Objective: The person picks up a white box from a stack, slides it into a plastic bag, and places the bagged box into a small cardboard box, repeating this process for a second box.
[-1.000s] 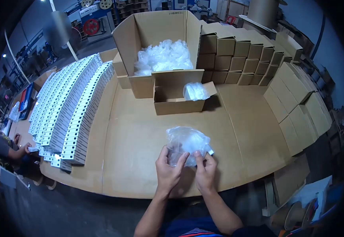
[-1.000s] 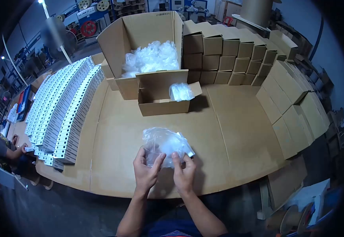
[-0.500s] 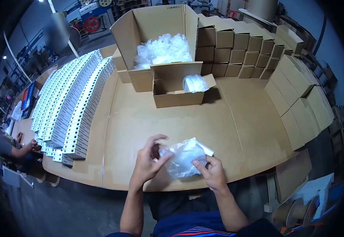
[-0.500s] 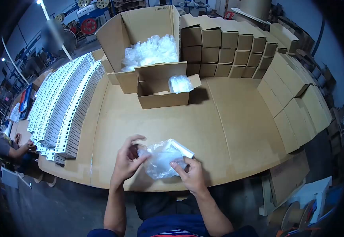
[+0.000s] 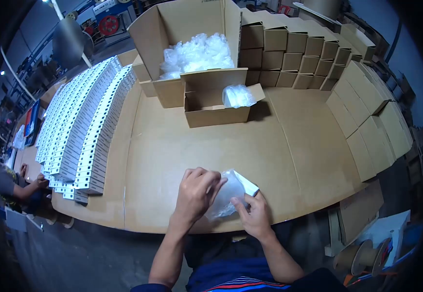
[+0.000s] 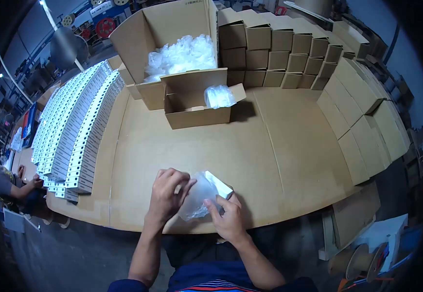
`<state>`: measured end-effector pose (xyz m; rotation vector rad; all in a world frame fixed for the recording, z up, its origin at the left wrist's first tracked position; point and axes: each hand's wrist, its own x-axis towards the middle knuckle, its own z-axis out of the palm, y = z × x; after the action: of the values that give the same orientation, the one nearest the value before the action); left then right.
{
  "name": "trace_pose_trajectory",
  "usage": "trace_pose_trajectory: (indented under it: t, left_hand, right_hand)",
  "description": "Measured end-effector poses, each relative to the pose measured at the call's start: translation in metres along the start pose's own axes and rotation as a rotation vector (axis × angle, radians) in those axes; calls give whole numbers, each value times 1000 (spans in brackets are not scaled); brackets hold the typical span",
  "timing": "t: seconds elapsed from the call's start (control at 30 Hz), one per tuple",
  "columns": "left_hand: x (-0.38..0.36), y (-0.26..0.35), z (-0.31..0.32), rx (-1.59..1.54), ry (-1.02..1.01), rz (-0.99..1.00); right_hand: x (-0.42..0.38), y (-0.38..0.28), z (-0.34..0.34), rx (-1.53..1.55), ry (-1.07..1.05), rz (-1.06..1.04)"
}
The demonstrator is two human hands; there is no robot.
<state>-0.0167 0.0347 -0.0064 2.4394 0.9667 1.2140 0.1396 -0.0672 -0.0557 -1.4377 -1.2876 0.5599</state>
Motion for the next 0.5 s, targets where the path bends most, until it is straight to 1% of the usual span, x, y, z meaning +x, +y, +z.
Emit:
trace_pose_trajectory:
  t: [0.07,0.1,0.2,0.23,0.27,0.33,0.37,0.4,0.47,0.5]
  left_hand:
    - [3,-6,-4,-53,-103,-177]
    - [7,-8,-8,-227,-173,-320]
    - [7,-21,0,-634,175,-569]
    - [5,-25,1,-670,336,-518]
    - [-1,-38,12,-672,484,-411]
    - [-24,-23,19,-927,480,-635]
    - [-52,-35,31,-994,323,-639]
    - [-51,-12,27,-799,154,-632]
    - [-42,21,16,-951,-46,-809]
    - [-43,20,18,-944,4,-834]
  right_hand:
    - [1,-4,-10,-33,-97,38]
    - [2,-4,-13,-49,-144,54]
    - [0,7,-12,-25,-127,85]
    - [-1,19,-4,82,-51,80]
    - [-2,24,-3,101,-28,115]
    - [-1,21,0,134,17,197]
    - [0,19,1,149,38,209]
    - [2,20,4,135,62,171]
    - [3,24,10,105,109,102]
    - [2,22,10,56,103,144]
